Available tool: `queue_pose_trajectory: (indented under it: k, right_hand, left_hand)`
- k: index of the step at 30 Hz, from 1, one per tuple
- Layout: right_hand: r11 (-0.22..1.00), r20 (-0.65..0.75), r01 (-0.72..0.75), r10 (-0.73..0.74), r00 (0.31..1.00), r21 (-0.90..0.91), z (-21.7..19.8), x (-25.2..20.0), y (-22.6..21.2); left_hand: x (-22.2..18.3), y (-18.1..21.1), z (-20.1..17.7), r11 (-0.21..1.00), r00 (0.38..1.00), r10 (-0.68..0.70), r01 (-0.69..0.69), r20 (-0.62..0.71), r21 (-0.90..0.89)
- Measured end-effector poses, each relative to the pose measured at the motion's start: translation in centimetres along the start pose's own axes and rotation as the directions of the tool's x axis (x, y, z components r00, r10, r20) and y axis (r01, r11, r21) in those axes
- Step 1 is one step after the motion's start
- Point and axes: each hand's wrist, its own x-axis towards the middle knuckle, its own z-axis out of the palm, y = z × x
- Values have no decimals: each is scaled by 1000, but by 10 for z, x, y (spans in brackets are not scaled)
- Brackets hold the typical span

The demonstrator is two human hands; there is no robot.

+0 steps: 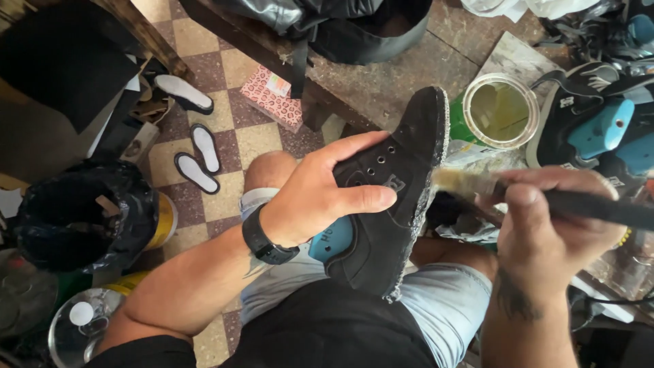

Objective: Applying adhesive to the bottom of a shoe sole using a brush at a repair bench.

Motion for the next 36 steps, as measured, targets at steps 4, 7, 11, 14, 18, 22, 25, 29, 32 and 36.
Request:
queue_pose_trajectory:
  k: [4, 7, 11, 14, 18, 22, 25, 29, 32, 36]
  right_hand:
    - [994, 44, 77, -74, 996, -75, -13, -1, 3]
    - [998, 50, 46, -43, 998, -46, -6, 1, -3]
    - [994, -43, 37, -42, 998, -102, -1, 14, -1]
    - [998, 12, 70, -70, 997, 3, 1, 26, 0]
    - [995, 6, 77, -77, 997, -60, -2, 33, -2]
    - [992, -14, 50, -52, 999, -119, -14, 12, 1]
    - [999, -9, 31, -31, 999, -36, -4, 27, -6]
    - [999, 22, 19, -20, 1000, 33, -4, 49, -3]
    - [999, 35, -25, 27, 999, -38, -6, 62, 1]
    - [999, 102, -26, 30, 994, -32, -12, 68, 5]
  left_hand:
    - [-3, 5, 0, 999, 999, -46, 45, 9, 26]
    - [-4, 4, -1, 1000, 1000, -11, 11, 28, 27]
    - [-6, 2, -1, 997, 999, 16, -18, 36, 69]
    - [-8, 1, -2, 991, 996, 66, -73, 63, 112]
    - [-10, -1, -2, 985, 991, 108, -117, 76, 127]
    - [-11, 1, -3, 997, 996, 48, -52, 72, 58]
    - [-11, -1, -5, 978, 989, 122, -134, 82, 162]
    - [-14, -3, -3, 971, 978, 177, -192, 107, 144]
    - [-14, -3, -3, 959, 973, 199, -218, 117, 179]
    - [-12, -1, -3, 965, 977, 170, -191, 125, 181]
